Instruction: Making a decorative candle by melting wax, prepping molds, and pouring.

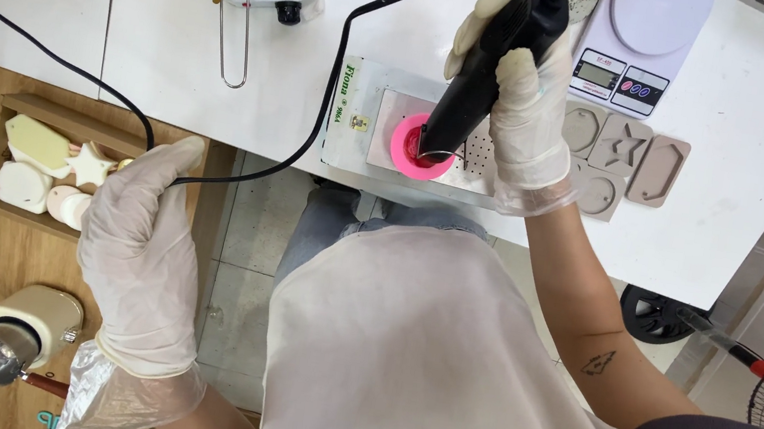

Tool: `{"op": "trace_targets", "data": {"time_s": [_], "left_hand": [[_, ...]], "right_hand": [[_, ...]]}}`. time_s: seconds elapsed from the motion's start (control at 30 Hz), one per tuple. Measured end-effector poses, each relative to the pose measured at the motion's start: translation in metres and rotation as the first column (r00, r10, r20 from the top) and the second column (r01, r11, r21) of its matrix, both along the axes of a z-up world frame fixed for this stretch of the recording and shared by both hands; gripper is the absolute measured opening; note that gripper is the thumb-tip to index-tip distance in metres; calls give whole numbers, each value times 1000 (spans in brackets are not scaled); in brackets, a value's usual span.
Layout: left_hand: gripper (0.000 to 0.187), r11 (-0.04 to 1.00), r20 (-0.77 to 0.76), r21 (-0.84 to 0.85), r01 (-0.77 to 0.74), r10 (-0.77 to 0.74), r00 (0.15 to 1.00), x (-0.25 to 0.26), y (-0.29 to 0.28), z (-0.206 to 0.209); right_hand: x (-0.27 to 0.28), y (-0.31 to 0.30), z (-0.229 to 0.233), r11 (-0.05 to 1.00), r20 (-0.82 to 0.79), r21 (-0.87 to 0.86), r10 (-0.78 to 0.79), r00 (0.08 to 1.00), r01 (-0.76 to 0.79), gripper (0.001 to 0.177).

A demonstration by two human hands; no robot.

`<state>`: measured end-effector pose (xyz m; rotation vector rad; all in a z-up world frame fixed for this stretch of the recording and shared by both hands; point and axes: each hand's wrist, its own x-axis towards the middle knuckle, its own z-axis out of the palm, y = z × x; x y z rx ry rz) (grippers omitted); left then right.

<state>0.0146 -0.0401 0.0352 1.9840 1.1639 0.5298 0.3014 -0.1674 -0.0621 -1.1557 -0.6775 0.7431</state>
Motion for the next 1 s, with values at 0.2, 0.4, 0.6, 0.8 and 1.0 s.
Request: {"op": "trace_targets", "data": {"time_s": [0.2,0.4,0.6,0.8,1.0], "left_hand": [[31,1000,-14,-1,-4,4,1000,2,-2,-2],[32,1000,-30,-7,-19,19,999,1,-1,-3],[32,1000,-21,0,-7,7,1000,-1,2,-6],[32,999,-36,30,21,-20,999,-7,7,-8],[33,1000,4,16,6,-6,1000,-16,10,-9]], "right_hand": [[1,-5,-5,997,33,20,-70,997,69,64],[-8,-8,-1,991,0,24,-132,991,132,64],[-13,-10,-5,978,-23,54,-201,979,202,64],[-33,-12,18,958,0,97,-272,962,271,68],[-47,-32,2,948,61,112,-304,951,296,70]]}}
